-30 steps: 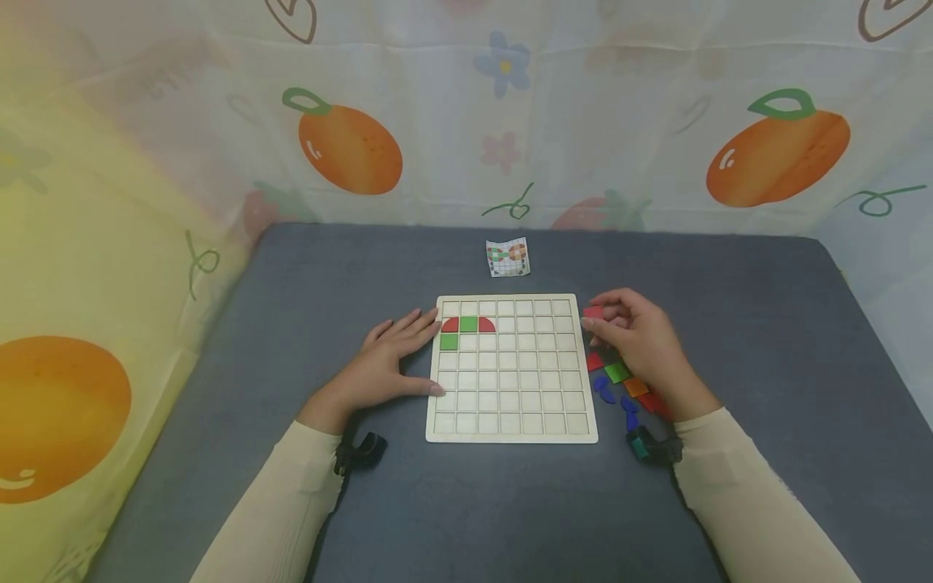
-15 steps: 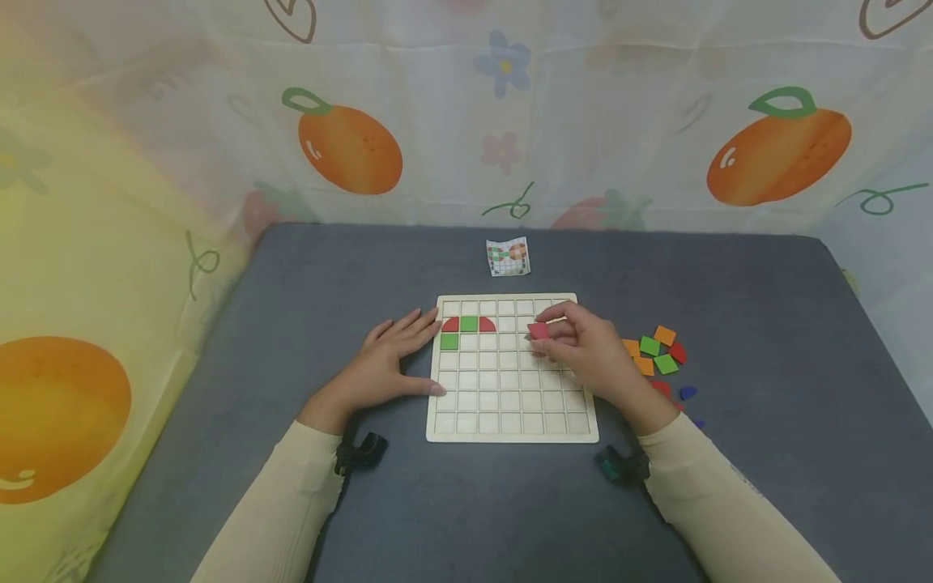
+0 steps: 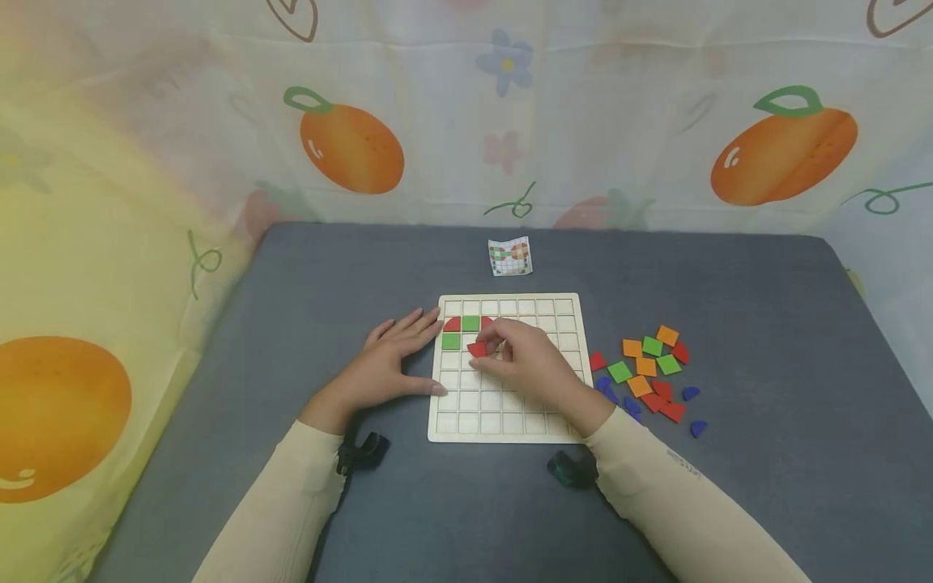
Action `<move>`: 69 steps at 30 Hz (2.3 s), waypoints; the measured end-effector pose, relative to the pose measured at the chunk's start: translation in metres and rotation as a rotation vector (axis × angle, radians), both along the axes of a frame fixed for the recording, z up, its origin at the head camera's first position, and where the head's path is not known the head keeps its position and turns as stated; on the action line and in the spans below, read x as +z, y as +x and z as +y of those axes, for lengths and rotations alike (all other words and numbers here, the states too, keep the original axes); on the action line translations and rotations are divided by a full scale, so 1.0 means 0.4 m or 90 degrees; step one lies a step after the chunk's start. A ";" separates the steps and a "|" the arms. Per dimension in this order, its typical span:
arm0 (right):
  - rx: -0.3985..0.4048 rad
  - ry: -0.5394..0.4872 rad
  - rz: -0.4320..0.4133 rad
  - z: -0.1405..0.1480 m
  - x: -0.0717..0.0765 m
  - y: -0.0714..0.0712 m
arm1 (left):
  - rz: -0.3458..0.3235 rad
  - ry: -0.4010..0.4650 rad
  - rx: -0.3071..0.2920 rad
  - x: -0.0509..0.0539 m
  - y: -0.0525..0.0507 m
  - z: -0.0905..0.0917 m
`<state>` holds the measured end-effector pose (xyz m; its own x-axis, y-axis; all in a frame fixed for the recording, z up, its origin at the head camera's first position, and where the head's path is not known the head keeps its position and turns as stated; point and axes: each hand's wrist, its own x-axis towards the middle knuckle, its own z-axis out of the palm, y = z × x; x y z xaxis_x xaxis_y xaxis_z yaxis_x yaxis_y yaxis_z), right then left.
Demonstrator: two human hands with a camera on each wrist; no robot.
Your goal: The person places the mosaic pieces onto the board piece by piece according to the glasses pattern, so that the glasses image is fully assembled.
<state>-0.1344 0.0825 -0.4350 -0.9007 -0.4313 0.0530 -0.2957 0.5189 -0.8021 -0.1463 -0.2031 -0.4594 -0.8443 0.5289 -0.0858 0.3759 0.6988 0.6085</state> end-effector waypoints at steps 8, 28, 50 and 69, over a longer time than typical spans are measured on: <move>0.014 0.071 0.030 -0.066 -0.013 -0.003 | 0.008 0.004 -0.006 -0.004 -0.001 -0.004; 0.030 0.101 0.042 -0.073 -0.030 -0.007 | 0.019 0.013 -0.012 -0.010 -0.003 -0.004; 0.024 0.135 0.059 -0.088 -0.035 -0.005 | 0.025 0.003 -0.010 -0.011 -0.002 -0.001; 0.021 0.102 0.044 -0.079 -0.037 -0.007 | 0.018 0.006 -0.008 -0.009 -0.001 0.000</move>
<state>-0.1373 0.0509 -0.4497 -0.8826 -0.4682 0.0428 -0.3665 0.6281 -0.6864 -0.1466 -0.2032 -0.4632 -0.8398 0.5400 -0.0564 0.4021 0.6883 0.6038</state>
